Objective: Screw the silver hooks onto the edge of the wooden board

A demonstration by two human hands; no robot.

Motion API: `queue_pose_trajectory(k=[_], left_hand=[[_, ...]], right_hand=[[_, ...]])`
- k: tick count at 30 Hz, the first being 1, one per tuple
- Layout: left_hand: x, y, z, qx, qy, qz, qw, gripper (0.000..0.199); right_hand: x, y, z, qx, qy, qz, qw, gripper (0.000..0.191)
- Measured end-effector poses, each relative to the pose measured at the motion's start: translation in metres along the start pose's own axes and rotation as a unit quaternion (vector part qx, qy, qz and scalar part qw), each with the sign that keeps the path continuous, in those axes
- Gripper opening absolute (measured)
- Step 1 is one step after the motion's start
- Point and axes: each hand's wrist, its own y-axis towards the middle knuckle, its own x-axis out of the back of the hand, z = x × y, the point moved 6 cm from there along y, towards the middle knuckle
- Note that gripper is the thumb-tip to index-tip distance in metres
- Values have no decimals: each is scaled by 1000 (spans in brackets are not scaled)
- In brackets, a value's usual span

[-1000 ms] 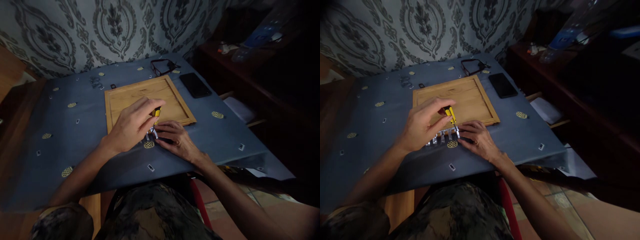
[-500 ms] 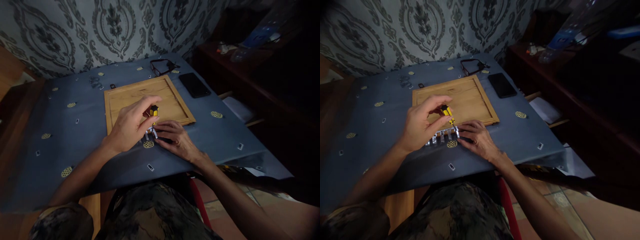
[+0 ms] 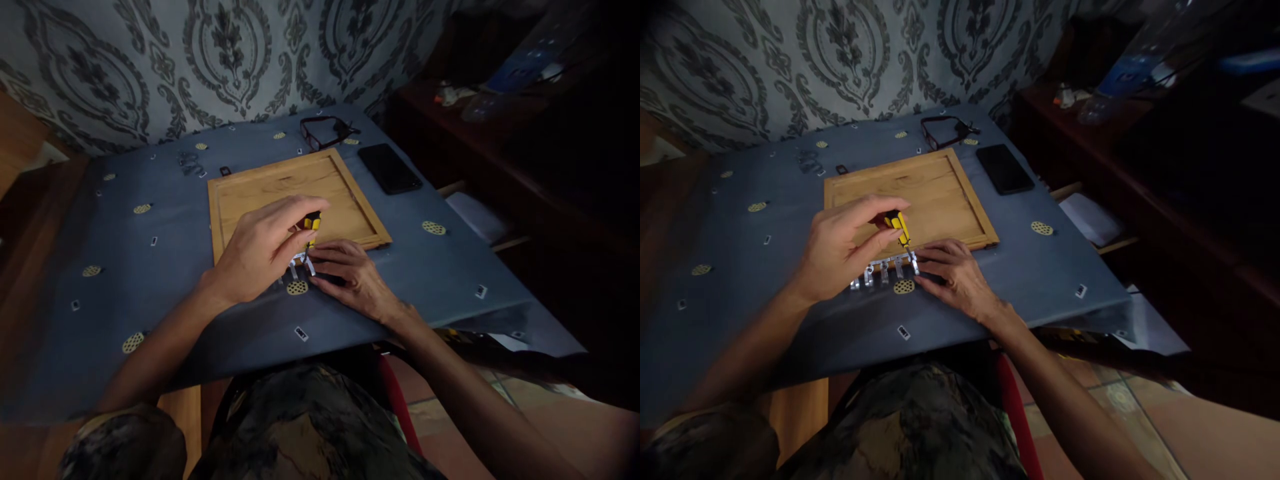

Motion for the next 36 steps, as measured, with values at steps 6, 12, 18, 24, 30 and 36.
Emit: queue_pose_trajectory(k=[6,12,18,24,30,36], left_hand=[[6,1,2,23,20,5,1000,27],[16,2,-1,21,21,-29,999,28],[9,0,0,27,32,1,999,27],[4,0,-2,6,27,-2,1000,25],[-2,0,-3,-4,30,11,999,24],[-1,1,-5,-1,29,19,999,24]], right_hand=[[0,0,0,1,1,-11,1000,17],[1,0,1,6,0,-12,1000,17],[1,1,0,-1,7,-8,1000,17],[1,1,1,4,3,-4,1000,15],[0,0,1,6,-1,-4,1000,17],[1,0,1,12,-4,-16,1000,16]])
